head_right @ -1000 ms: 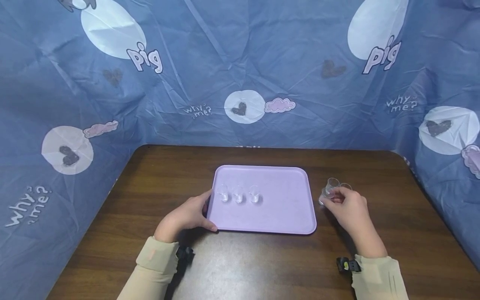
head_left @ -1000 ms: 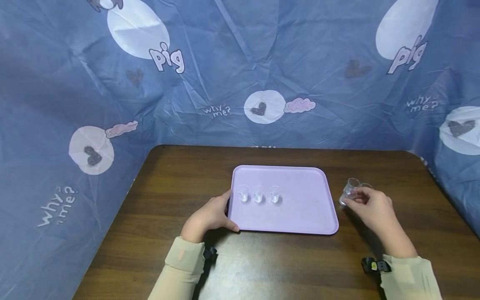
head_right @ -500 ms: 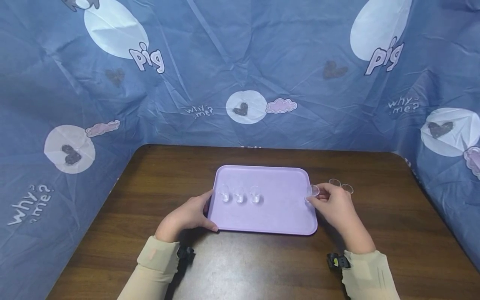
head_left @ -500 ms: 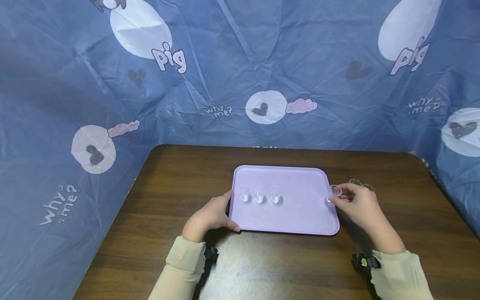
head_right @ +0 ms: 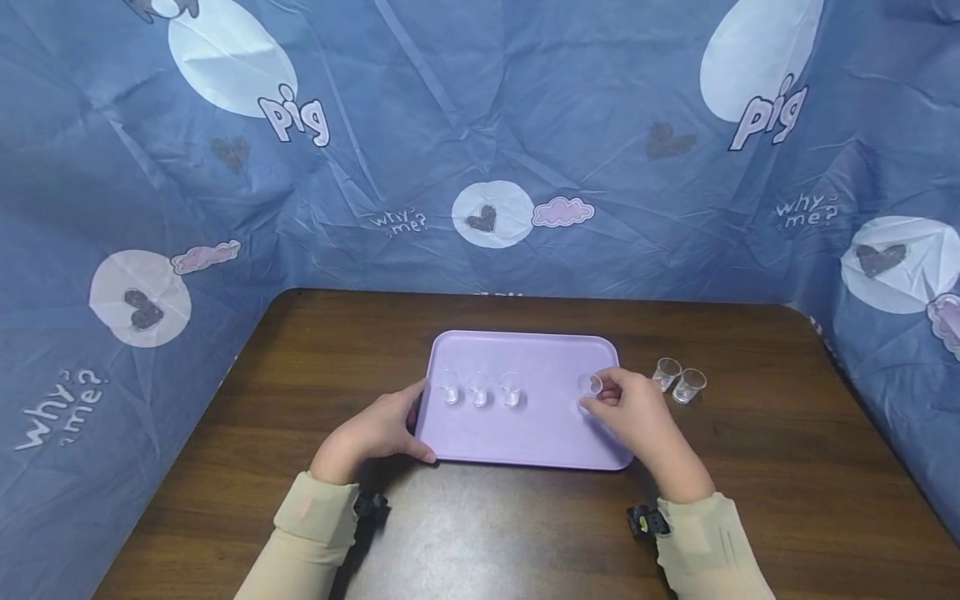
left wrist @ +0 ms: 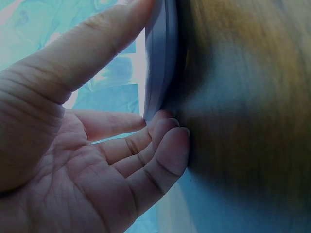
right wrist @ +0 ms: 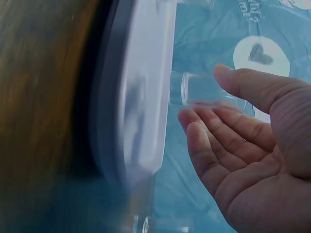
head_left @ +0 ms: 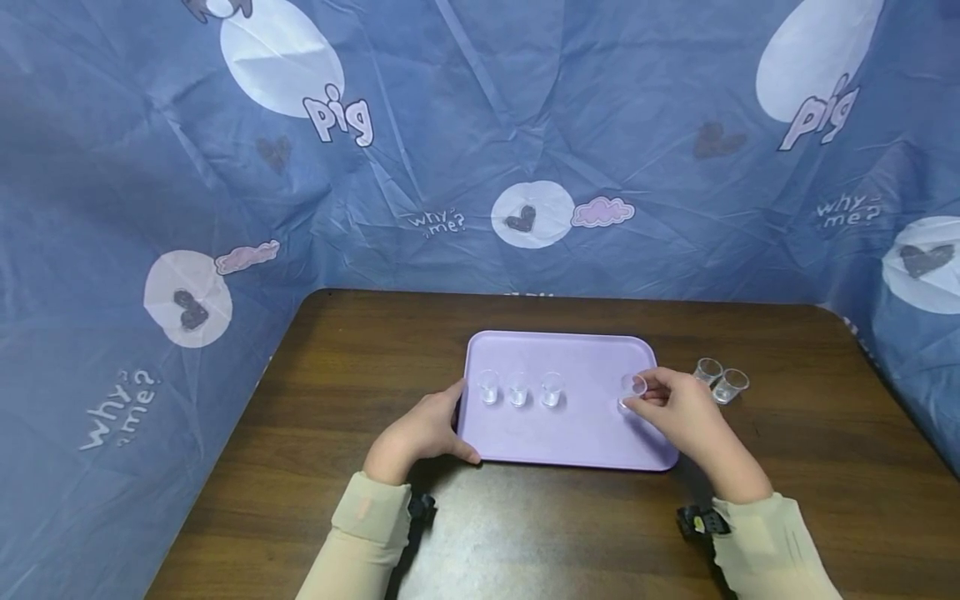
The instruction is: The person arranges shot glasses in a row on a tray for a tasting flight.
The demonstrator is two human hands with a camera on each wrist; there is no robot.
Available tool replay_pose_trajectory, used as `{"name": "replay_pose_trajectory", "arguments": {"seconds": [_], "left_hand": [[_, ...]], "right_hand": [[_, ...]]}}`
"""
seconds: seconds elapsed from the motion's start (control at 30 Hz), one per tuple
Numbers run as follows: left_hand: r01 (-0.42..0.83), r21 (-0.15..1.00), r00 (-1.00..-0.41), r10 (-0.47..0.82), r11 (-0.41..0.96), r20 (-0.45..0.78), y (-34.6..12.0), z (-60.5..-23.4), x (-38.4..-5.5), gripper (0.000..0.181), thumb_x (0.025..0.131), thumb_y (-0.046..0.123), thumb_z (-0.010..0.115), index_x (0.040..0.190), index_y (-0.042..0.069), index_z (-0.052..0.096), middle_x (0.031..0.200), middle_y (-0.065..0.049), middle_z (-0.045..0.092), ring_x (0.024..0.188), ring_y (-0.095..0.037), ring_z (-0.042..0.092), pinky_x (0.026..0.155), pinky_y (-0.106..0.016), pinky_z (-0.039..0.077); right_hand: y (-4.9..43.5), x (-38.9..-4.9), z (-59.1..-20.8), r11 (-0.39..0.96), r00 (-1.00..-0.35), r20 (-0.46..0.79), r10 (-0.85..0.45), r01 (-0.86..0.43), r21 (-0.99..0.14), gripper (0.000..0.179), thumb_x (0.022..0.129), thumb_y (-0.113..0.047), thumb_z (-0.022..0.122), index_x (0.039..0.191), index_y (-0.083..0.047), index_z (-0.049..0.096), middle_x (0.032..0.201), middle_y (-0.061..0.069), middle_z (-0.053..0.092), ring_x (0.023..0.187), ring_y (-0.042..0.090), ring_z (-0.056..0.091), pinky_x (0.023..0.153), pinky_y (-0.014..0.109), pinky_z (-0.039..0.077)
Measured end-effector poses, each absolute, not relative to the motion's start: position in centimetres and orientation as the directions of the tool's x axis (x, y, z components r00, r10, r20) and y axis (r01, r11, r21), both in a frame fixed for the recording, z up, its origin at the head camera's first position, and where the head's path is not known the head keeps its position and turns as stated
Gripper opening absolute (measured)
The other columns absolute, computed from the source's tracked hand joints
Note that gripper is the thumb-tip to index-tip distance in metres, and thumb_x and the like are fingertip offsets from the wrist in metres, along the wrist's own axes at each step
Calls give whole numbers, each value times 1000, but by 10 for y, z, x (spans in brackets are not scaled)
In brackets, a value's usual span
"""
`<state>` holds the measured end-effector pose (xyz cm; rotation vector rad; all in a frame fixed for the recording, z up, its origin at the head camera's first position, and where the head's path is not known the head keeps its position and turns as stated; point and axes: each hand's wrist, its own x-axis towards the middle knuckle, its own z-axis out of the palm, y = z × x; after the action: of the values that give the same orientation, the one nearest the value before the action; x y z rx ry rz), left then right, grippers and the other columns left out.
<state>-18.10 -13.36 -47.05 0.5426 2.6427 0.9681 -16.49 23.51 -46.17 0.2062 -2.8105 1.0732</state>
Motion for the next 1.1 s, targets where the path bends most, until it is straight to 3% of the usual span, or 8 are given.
{"name": "replay_pose_trajectory", "arguments": {"seconds": [0.53,0.87,1.1], "left_hand": [[247,660,-891,434,710,-133,-133,-470,-182,117,57,18,102,153,1,37,123,-20,64,109,-30,60,98,-46,46],[257,665,-890,440,701,-120,-134,-470,-181,116,57,16,102,153,2,37,121,-19,64,108,-31,60,97,-47,46],[246,663,-891,434,707,-132,-133,-469,-181,115,57,16,102,152,0,38,124,-20,64,110,-31,60,98,-47,46]], "right_hand": [[201,-174,-471,676,-971,207,-124,-235,-699,27,80,-4,85,102,4,72,88,9,73,78,20,70,68,28,56],[188,-181,-474,608,-964,197,-176,-264,-749,26,81,0,83,102,8,70,92,13,71,81,24,70,72,33,57],[185,-183,-477,630,-964,197,-180,-267,-729,25,80,-2,84,100,5,71,89,9,72,79,21,69,70,31,56]]}}
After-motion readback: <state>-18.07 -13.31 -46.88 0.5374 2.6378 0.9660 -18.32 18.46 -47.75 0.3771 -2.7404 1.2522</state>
